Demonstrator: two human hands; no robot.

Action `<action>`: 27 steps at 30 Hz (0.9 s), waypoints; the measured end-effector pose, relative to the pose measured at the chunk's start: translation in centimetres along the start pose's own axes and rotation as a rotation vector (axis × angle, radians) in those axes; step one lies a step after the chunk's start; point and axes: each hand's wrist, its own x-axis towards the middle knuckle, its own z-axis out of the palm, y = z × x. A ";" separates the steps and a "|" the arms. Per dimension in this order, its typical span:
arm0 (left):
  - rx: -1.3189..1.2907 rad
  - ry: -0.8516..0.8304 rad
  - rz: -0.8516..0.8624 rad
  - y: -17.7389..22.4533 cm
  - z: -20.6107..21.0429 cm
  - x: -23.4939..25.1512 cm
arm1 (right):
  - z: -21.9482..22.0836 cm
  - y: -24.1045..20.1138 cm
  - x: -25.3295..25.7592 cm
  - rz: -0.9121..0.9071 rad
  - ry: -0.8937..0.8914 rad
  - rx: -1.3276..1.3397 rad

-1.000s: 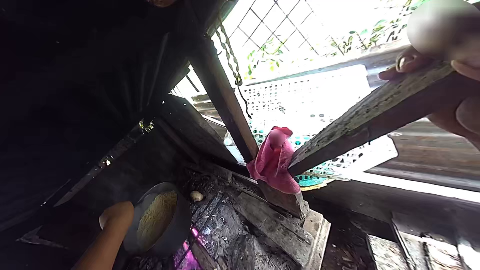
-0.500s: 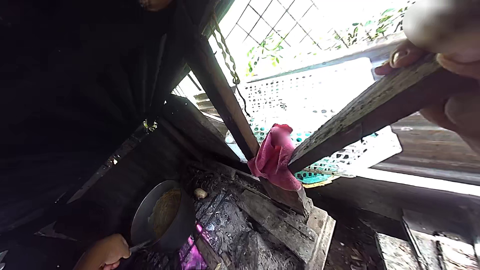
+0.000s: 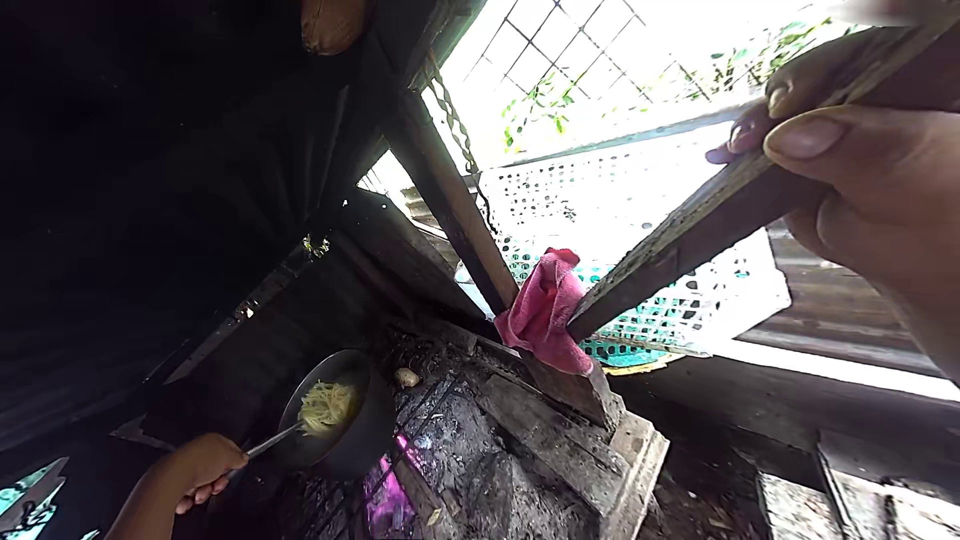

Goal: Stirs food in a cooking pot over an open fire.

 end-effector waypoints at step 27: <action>0.711 0.146 0.182 6.5 3.6 2.5 | -0.4 0.1 -0.5 0.043 0.018 0.029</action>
